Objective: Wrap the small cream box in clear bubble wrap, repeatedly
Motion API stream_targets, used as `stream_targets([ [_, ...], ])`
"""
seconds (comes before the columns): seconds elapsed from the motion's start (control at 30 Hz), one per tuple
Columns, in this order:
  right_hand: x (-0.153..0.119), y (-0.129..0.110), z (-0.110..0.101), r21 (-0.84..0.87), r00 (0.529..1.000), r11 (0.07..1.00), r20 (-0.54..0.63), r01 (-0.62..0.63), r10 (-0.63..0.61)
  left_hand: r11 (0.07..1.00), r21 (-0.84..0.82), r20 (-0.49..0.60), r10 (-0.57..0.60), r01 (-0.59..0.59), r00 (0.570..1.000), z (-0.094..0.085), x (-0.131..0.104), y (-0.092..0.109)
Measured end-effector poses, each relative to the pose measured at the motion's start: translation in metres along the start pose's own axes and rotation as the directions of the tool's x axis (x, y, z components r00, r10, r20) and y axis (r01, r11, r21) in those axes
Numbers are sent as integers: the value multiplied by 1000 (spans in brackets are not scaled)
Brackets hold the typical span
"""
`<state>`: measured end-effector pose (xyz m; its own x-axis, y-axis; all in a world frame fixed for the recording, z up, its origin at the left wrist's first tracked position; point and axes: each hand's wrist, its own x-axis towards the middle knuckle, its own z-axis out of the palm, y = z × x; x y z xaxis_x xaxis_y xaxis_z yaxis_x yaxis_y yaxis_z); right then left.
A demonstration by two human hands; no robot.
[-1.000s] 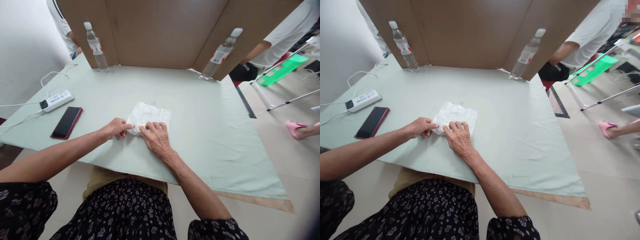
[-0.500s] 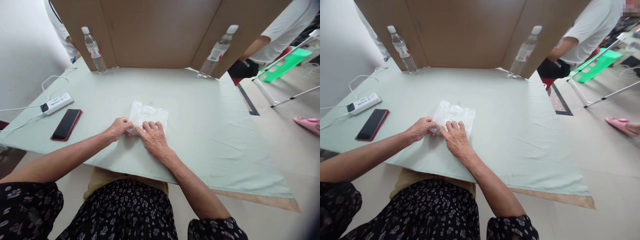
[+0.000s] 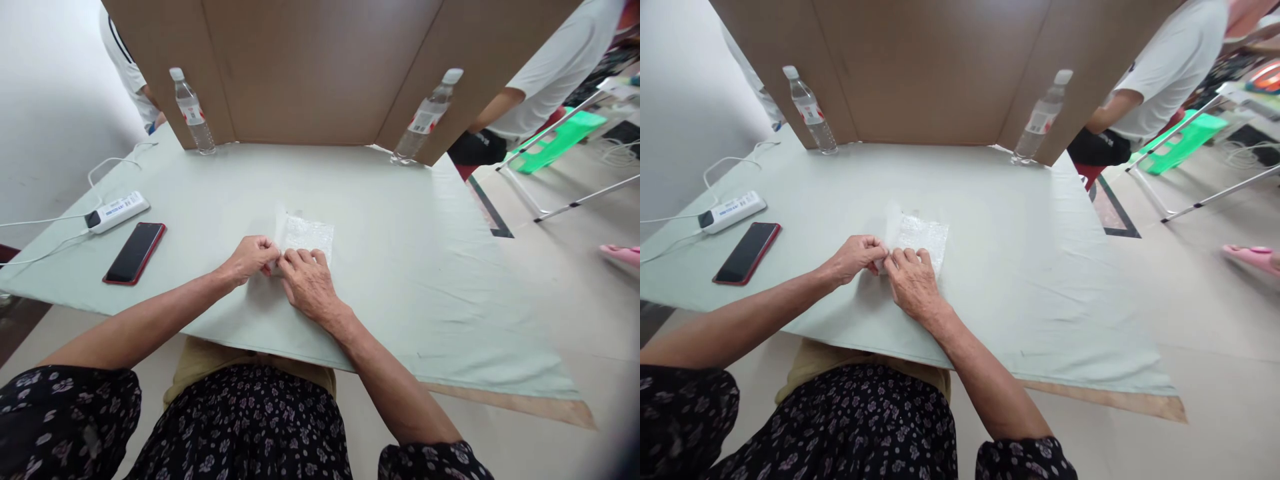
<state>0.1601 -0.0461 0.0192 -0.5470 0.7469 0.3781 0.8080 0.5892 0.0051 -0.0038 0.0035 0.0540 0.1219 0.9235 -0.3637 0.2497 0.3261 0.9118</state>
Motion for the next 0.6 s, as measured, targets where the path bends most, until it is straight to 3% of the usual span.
stream_targets([
  [0.1, -2, 6, -2, 99, 1000, 995, 0, -12, 12, 1000, 17, 118, -10, 8, 993, -5, -4, 5],
  [0.2, -4, 13, -1, 219, 999, 975, 2, -43, 44, 996, 86, 152, -8, -5, 988, -7, -6, 4],
  [0.3, -5, 18, 2, 286, 998, 957, -18, -50, 57, 902, 348, 152, 214, -255, 965, -4, -4, -6],
  [0.37, -5, 21, 3, 328, 997, 944, -43, -42, 60, 675, 567, 152, 477, -472, 866, 1, -2, -16],
  [0.47, -6, 30, 1, 434, 982, 897, -113, -89, 152, 376, 708, 180, 722, -598, 668, 8, 1, -30],
  [0.53, -10, 39, -6, 496, 940, 849, -164, -185, 300, 315, 695, 199, 780, -646, 593, 10, 4, -38],
  [0.6, -17, 49, -14, 543, 871, 775, -149, -323, 467, 313, 656, 197, 808, -687, 556, 10, 7, -43],
])
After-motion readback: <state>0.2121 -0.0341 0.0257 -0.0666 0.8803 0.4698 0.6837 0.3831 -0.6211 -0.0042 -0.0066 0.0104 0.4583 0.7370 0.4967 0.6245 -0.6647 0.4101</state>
